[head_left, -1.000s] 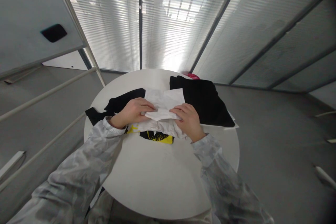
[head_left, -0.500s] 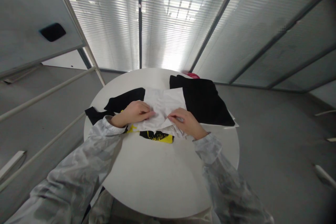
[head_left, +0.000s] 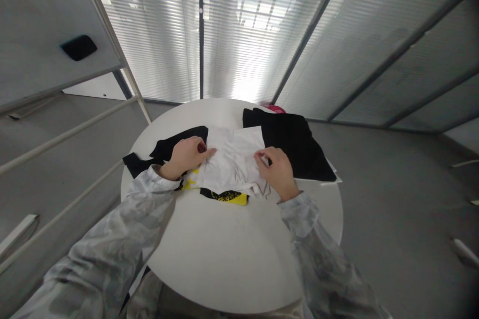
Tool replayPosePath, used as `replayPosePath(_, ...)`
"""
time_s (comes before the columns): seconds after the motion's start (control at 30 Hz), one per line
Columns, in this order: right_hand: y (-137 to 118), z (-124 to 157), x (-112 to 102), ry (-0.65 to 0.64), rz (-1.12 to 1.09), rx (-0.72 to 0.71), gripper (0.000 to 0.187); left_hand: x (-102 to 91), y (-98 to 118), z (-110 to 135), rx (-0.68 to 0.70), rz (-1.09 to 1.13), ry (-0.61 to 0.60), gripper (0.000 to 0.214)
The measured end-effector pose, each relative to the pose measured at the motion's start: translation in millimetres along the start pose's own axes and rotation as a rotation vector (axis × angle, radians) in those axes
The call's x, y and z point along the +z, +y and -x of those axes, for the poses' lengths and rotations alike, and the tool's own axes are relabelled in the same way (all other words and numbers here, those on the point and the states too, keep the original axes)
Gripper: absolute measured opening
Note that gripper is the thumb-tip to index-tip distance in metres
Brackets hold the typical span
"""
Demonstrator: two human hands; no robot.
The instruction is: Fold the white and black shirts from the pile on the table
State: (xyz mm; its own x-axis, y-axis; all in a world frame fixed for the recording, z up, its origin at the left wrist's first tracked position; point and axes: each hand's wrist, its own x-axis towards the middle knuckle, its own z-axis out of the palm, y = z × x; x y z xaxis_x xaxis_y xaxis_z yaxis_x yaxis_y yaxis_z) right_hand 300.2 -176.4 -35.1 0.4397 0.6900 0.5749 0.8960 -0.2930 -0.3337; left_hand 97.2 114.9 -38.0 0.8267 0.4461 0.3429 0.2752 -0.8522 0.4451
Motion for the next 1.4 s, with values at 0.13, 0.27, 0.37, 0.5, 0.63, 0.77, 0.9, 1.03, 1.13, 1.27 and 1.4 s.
replayPosePath(0.13, 23, 1, 7, 0.082, 0.165, 0.186, 0.028, 7.2, -5, -3, -0.047, 0.105, -0.036, 0.041)
replayPosePath(0.27, 31, 2, 10, 0.043, 0.142, 0.266, 0.024, 10.7, -6, -6, -0.11, 0.247, -0.026, 0.03)
replayPosePath(0.37, 30, 0, 10, 0.054, 0.066, 0.266, 0.022, 11.4, -6, -7, -0.146, 0.319, 0.006, 0.028)
replayPosePath(0.5, 26, -3, 9, 0.107, 0.014, 0.295, 0.024, 9.0, -3, -6, -0.195, 0.28, 0.07, 0.027)
replayPosePath(0.63, 21, -3, 8, 0.115, -0.015, 0.327, 0.025, 3.1, 3, -4, -0.251, 0.212, 0.118, 0.025)
replayPosePath(0.77, 17, -1, 8, 0.084, -0.03, 0.315, 0.026, -2.1, 9, -2, -0.288, 0.183, 0.124, 0.024)
replayPosePath(0.9, 15, 0, 9, 0.085, -0.024, 0.297, 0.025, -2.7, 12, 0, -0.299, 0.177, 0.114, 0.025)
replayPosePath(1.03, 16, 0, 10, 0.098, 0.025, 0.31, 0.026, 0.8, 12, -1, -0.297, 0.137, 0.101, 0.024)
replayPosePath(1.13, 17, 0, 12, 0.067, 0.056, 0.318, 0.025, 3.2, 8, -3, -0.278, 0.133, 0.082, 0.024)
replayPosePath(1.27, 16, 1, 15, 0.035, 0.077, 0.325, 0.03, 4.6, 5, -6, -0.264, 0.208, 0.028, 0.028)
replayPosePath(1.4, 15, 0, 14, 0.029, 0.076, 0.344, 0.036, 4.5, 4, -9, -0.342, 0.228, -0.001, 0.049)
